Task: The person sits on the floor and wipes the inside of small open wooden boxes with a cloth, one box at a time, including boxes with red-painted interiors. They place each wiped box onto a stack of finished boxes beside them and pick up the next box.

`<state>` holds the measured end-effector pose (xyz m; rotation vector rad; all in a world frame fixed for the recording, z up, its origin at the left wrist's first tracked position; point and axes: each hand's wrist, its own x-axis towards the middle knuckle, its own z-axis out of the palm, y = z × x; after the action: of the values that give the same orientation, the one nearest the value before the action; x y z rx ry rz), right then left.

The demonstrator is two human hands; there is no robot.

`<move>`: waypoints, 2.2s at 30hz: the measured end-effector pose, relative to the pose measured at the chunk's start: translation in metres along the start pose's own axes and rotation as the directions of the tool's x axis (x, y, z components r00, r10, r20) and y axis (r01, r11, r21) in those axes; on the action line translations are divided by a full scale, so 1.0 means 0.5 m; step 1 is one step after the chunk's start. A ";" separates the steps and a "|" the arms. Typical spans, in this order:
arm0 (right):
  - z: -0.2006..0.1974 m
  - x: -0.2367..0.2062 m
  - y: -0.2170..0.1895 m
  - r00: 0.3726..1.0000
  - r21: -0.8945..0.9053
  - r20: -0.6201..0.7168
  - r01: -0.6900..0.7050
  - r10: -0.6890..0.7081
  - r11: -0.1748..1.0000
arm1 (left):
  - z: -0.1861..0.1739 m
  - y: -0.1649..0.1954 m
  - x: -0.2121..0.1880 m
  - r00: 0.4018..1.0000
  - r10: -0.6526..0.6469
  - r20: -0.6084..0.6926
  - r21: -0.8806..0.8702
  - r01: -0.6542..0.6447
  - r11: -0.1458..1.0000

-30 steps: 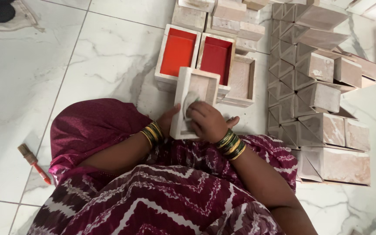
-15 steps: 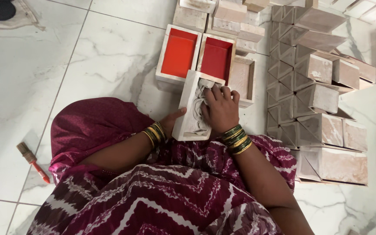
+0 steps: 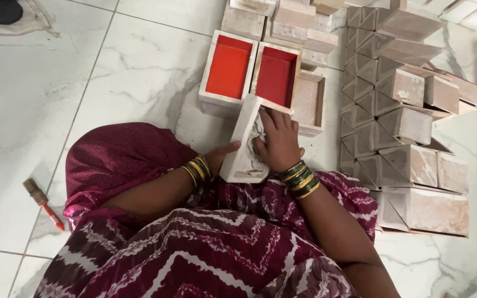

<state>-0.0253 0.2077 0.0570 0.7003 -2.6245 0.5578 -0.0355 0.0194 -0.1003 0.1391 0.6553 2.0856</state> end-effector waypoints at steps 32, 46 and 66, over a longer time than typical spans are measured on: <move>0.025 -0.011 0.016 0.990 0.029 -0.117 -0.078 0.081 0.997 | 0.029 0.003 0.001 0.999 -0.021 0.026 -0.061 0.023 0.998; 0.042 -0.015 0.000 0.996 -0.082 0.021 -0.079 0.081 0.993 | 0.013 -0.014 0.010 0.998 -0.053 -0.045 -0.097 0.048 0.994; 0.023 -0.012 -0.012 0.996 -0.104 0.075 -0.048 0.056 0.993 | 0.020 -0.007 0.003 1.000 -0.028 0.013 0.005 0.028 1.000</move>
<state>-0.0199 0.1999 0.0463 0.6355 -2.7280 0.4151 -0.0305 0.0262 -0.0935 0.1456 0.6507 2.0545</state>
